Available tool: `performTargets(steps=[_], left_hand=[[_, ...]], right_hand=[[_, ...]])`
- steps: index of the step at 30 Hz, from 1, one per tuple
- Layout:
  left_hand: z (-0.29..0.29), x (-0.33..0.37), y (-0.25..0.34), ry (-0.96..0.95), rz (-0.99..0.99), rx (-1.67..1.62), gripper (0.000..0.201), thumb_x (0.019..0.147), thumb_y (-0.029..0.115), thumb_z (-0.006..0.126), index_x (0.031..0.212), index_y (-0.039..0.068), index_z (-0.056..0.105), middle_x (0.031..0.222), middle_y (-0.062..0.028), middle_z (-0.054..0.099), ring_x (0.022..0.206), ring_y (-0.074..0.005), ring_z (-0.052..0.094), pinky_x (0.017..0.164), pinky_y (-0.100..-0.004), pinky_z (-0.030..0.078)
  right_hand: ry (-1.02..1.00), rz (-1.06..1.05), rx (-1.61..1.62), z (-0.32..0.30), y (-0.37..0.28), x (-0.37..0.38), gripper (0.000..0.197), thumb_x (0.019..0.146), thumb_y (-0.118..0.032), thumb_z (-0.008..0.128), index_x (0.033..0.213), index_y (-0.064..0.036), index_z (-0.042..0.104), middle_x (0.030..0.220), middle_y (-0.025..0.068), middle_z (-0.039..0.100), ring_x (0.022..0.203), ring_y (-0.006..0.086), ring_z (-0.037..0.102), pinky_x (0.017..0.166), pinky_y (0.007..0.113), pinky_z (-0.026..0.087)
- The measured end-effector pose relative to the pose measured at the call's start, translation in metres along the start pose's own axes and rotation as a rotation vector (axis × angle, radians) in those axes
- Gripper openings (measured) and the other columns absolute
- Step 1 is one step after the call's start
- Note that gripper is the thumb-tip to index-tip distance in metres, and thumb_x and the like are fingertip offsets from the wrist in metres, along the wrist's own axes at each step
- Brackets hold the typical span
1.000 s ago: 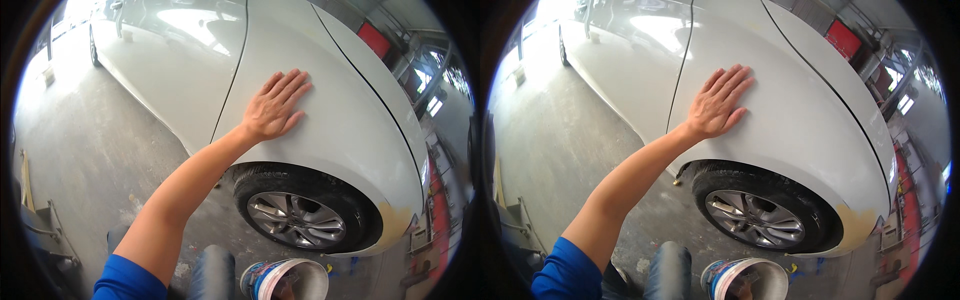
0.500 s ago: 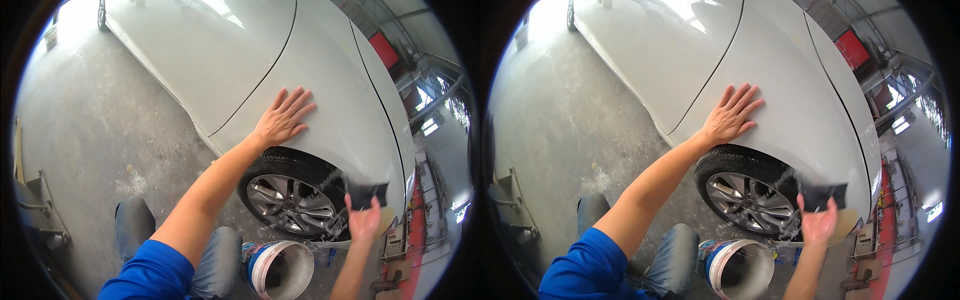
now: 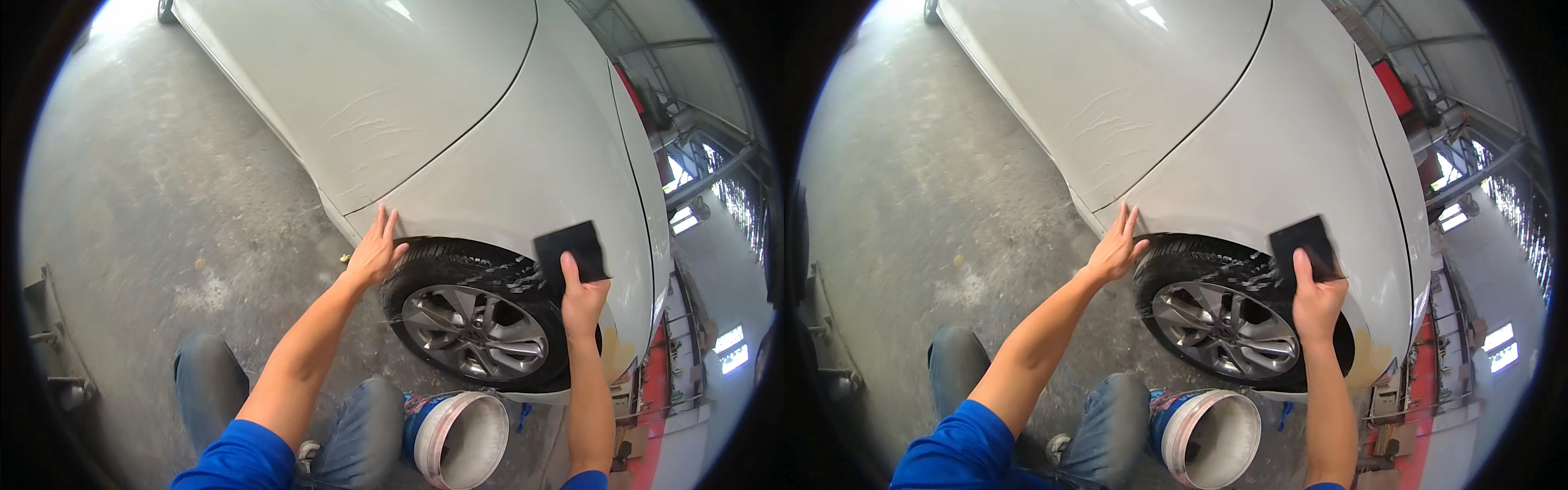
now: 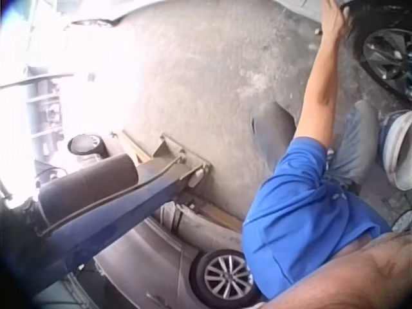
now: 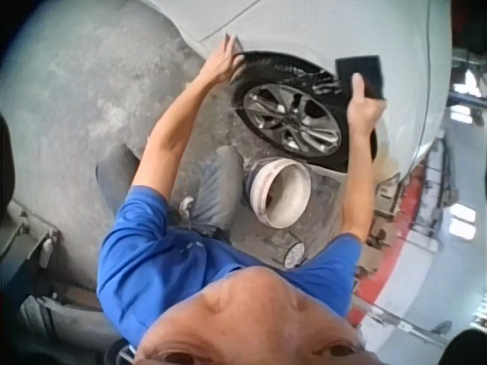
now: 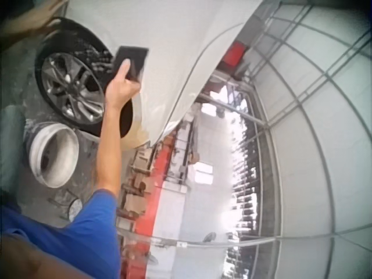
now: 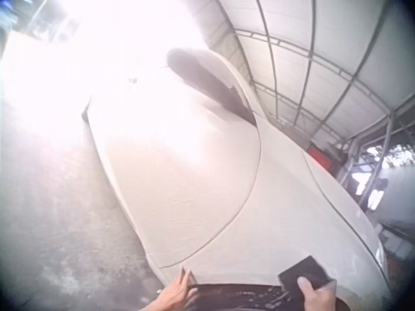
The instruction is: The person kneels beside a white car and uses a sanding block to sand the front wheel arch and adjacent fender area. They repeatedly rub the surface with the block, occasionally pausing to feel the panel with their hand.
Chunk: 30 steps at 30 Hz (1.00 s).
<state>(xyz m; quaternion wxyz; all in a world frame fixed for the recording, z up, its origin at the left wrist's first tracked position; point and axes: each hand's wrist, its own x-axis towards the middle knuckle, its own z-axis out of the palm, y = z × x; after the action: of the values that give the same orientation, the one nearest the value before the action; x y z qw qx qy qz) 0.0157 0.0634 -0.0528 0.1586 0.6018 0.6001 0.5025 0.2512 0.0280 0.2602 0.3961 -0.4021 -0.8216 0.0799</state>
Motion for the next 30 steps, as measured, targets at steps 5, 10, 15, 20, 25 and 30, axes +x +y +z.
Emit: performTargets(steps=[5,10,15,20,25,30], left_hand=[[0.009,-0.05,-0.013,-0.074,-0.132,-0.198,0.067,0.105,0.034,0.053,0.159,0.006,0.025,0.163,-0.0295,0.023,0.147,-0.0461,0.033,0.118,-0.0473,0.034],[-0.02,-0.119,-0.054,-0.098,-0.244,-0.132,0.059,0.105,0.032,0.054,0.155,0.007,0.034,0.163,-0.0253,0.028,0.143,-0.0446,0.039,0.115,-0.0466,0.039],[-0.073,-0.102,-0.048,-0.141,-0.195,-0.016,0.051,0.103,0.027,0.058,0.148,0.008,0.044,0.158,-0.0226,0.036,0.139,-0.0414,0.045,0.109,-0.046,0.045],[-0.137,-0.113,-0.052,-0.166,-0.098,0.125,0.045,0.098,0.023,0.063,0.139,0.007,0.051,0.153,-0.0203,0.044,0.137,-0.0384,0.048,0.107,-0.0459,0.047],[-0.141,-0.141,-0.063,-0.248,-0.172,0.199,0.041,0.097,0.02,0.065,0.134,0.006,0.056,0.147,-0.0184,0.051,0.131,-0.0374,0.053,0.103,-0.0449,0.05],[-0.146,-0.127,-0.056,-0.27,-0.131,0.12,0.034,0.097,0.022,0.064,0.126,0.004,0.061,0.14,-0.0162,0.057,0.125,-0.0351,0.057,0.1,-0.0437,0.052]], right_hand=[[-0.323,-0.842,-0.915,0.027,0.0,0.049,0.061,0.083,0.004,0.049,0.143,-0.002,0.056,0.159,0.0234,0.039,0.149,0.0388,0.036,0.122,0.049,0.031],[-0.442,-0.719,-1.142,0.057,0.029,0.074,0.088,0.074,-0.018,0.071,0.151,0.0062,0.037,0.166,0.0226,0.025,0.156,0.0361,0.021,0.127,0.048,0.018],[-0.022,-0.778,-1.079,0.117,0.007,0.122,0.099,0.068,-0.023,0.078,0.155,0.0005,0.036,0.167,0.0177,0.026,0.155,0.0337,0.024,0.127,0.047,0.02],[-0.339,-0.929,-0.997,0.101,0.031,0.105,0.1,0.065,-0.019,0.078,0.155,-0.0029,0.037,0.164,0.013,0.034,0.154,0.0288,0.027,0.128,0.043,0.021],[-0.029,-0.761,-0.926,0.105,-0.001,0.143,0.096,0.069,-0.024,0.078,0.155,-0.0053,0.039,0.163,0.0106,0.037,0.154,0.0268,0.028,0.126,0.044,0.025],[-0.478,-0.895,-0.979,0.124,0.045,0.073,0.1,0.064,-0.022,0.078,0.155,-0.0063,0.041,0.165,0.0101,0.034,0.154,0.0248,0.028,0.129,0.041,0.019]])
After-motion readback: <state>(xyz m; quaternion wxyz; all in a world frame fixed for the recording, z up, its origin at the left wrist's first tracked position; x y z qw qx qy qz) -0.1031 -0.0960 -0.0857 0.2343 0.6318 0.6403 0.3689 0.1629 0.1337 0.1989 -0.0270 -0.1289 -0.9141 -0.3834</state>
